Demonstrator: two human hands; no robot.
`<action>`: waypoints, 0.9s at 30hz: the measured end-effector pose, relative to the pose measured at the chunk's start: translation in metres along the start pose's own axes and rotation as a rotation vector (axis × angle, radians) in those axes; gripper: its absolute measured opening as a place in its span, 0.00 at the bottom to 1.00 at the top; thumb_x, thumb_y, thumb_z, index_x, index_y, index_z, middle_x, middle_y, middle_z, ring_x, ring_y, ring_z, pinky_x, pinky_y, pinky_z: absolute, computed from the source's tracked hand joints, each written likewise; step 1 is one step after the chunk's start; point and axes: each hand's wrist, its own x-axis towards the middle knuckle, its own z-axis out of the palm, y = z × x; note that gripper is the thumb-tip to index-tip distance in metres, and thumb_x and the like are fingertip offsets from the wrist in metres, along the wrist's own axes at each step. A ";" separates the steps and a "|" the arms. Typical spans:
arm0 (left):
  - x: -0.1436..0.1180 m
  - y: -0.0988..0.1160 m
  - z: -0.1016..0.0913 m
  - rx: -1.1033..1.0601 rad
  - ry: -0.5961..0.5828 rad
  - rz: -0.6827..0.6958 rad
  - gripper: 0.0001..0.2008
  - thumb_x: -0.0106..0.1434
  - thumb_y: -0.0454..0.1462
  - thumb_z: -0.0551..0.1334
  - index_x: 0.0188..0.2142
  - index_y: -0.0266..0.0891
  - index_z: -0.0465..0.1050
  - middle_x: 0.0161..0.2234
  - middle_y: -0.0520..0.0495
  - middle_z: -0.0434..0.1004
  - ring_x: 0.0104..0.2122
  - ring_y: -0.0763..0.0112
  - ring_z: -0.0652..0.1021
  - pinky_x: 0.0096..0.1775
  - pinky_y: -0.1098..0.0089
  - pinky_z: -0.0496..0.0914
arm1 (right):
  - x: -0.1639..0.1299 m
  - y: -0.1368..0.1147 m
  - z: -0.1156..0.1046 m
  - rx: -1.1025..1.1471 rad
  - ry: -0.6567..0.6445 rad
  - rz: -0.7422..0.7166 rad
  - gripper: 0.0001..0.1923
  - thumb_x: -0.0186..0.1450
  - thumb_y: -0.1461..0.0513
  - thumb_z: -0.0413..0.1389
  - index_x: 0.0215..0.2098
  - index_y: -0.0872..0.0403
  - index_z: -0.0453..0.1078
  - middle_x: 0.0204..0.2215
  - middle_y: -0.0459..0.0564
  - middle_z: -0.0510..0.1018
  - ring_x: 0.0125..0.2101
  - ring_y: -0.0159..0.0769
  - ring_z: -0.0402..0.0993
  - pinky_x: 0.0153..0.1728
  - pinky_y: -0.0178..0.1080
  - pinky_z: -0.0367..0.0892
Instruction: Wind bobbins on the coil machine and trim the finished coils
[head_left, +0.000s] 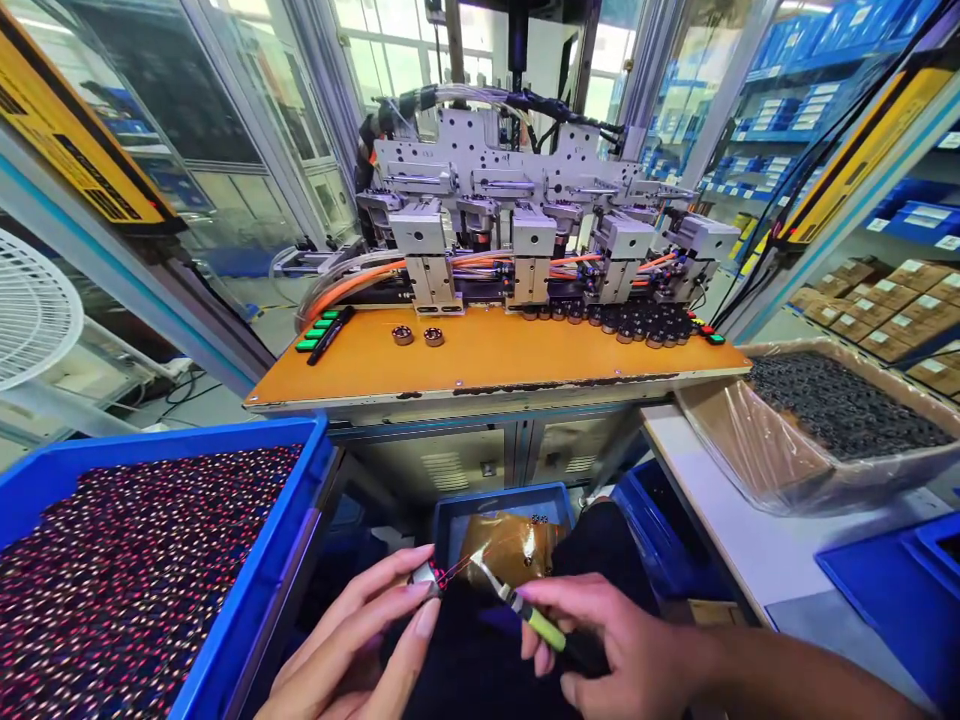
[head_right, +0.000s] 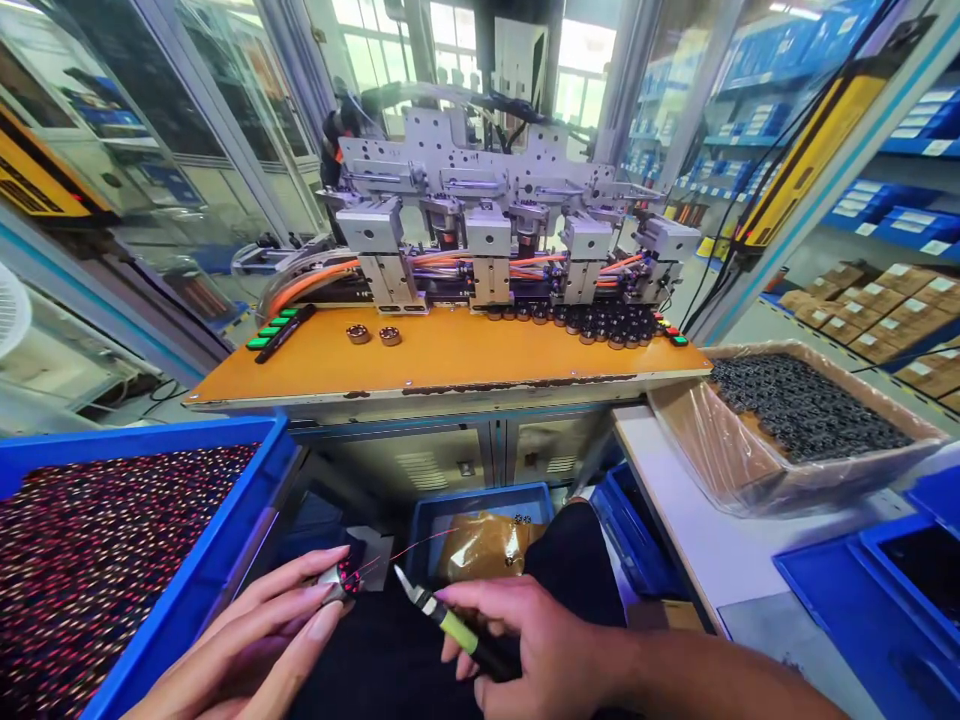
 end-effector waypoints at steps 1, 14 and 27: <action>0.000 0.000 -0.001 0.011 -0.013 -0.004 0.11 0.60 0.27 0.66 0.39 0.44 0.79 0.44 0.53 0.83 0.41 0.75 0.83 0.44 0.80 0.77 | 0.001 0.000 0.002 0.035 -0.011 -0.031 0.37 0.59 0.67 0.55 0.67 0.56 0.57 0.43 0.56 0.75 0.38 0.32 0.74 0.43 0.39 0.73; -0.002 0.002 -0.008 0.069 -0.115 0.013 0.14 0.60 0.26 0.65 0.41 0.46 0.79 0.46 0.53 0.81 0.44 0.73 0.82 0.47 0.76 0.77 | 0.017 0.000 0.006 0.042 -0.028 -0.167 0.35 0.58 0.65 0.59 0.64 0.55 0.61 0.36 0.52 0.75 0.31 0.30 0.72 0.35 0.35 0.73; -0.003 0.001 -0.008 0.041 -0.102 -0.034 0.11 0.59 0.29 0.66 0.39 0.46 0.81 0.45 0.50 0.83 0.41 0.69 0.84 0.43 0.73 0.80 | 0.016 -0.013 0.007 0.088 -0.061 0.124 0.10 0.52 0.67 0.56 0.34 0.57 0.68 0.24 0.42 0.68 0.23 0.23 0.62 0.23 0.28 0.60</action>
